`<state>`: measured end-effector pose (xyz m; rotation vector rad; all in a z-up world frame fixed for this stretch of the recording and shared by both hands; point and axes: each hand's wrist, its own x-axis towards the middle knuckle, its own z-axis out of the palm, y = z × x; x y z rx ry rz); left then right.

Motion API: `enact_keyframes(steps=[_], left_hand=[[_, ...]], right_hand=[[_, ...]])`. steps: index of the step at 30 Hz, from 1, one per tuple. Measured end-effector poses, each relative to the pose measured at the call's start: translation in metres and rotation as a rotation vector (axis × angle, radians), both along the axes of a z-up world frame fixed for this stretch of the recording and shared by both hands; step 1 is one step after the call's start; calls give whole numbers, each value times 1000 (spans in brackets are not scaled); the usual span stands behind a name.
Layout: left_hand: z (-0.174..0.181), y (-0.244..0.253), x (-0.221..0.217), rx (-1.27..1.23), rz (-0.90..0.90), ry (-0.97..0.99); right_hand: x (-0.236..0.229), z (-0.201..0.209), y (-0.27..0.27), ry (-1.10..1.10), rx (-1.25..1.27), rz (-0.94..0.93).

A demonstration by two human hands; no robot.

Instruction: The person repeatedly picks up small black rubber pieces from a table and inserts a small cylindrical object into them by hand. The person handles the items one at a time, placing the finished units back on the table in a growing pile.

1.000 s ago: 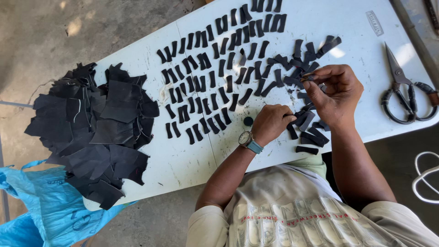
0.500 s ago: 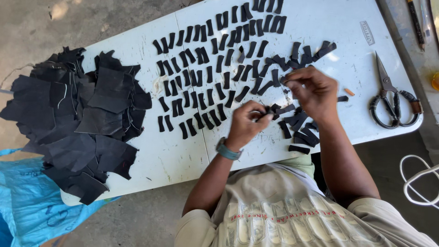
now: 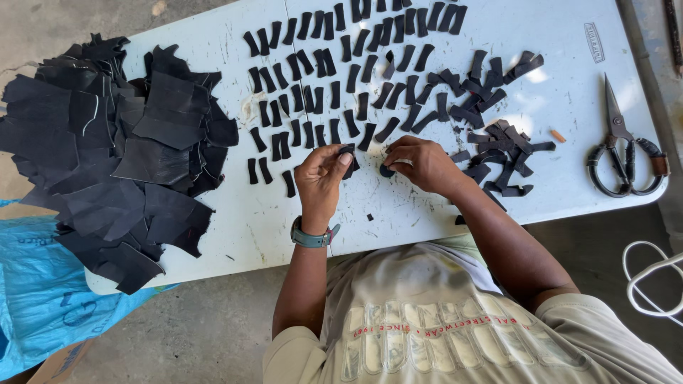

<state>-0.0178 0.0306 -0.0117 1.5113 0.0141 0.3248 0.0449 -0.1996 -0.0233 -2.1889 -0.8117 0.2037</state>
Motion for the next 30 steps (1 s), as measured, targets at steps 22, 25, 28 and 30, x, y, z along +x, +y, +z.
enact_keyframes(steps=[22, 25, 28, 30], left_hand=[[48, -12, 1, 145, -228, -64], [53, -16, 1, 140, -275, -167], [53, -20, 2, 173, -266, -167], [52, -20, 2, 151, -272, -143]], right_hand=[[-4, 93, -21, 10, 604, 99], [-5, 106, -16, -47, 501, 97], [-4, 113, -12, -64, 470, 111], [-2, 115, -10, -68, 476, 142]])
